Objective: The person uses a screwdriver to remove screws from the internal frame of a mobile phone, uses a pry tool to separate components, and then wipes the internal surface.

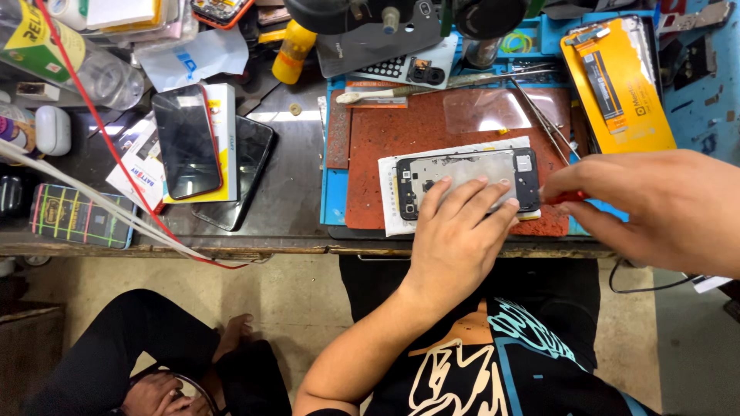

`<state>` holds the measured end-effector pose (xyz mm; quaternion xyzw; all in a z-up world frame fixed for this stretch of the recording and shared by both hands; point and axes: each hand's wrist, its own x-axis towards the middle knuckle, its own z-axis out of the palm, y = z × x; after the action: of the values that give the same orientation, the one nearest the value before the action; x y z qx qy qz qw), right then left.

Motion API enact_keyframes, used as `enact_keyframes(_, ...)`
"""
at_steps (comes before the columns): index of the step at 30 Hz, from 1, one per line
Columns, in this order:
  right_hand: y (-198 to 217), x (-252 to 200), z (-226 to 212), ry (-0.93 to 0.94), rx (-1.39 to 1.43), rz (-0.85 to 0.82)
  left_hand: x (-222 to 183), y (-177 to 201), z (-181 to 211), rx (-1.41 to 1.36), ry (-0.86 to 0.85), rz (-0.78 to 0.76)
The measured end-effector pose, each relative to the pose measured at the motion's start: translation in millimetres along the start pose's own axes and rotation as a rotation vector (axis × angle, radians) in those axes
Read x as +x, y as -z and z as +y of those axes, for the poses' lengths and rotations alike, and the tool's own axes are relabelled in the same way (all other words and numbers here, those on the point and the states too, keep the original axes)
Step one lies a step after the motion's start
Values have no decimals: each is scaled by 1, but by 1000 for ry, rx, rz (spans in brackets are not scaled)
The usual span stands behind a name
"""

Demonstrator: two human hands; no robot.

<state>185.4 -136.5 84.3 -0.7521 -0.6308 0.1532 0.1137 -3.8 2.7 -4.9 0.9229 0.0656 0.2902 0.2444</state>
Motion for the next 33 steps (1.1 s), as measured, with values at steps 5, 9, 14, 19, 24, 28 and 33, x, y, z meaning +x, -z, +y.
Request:
enact_keyframes(5,-3,5,11,-63,302,424,-3,3,0,0,-18,-10)
enact_keyframes(9,1,24,9,-2,271,611,-6,5,2,23,-32,-23)
enact_keyframes(14,-5,44,-5,-3,362,596,-11,8,4,33,-37,-20)
enact_keyframes(19,-15,60,-13,-56,296,520,-14,12,5,27,-36,-45)
enact_keyframes(24,-27,81,-23,-66,333,461,-14,16,5,31,-33,-52)
enact_keyframes(28,-32,96,-29,54,366,425,-15,16,4,45,-28,-46)
enact_keyframes(33,-29,97,-32,54,332,376,-17,16,4,56,-28,-40)
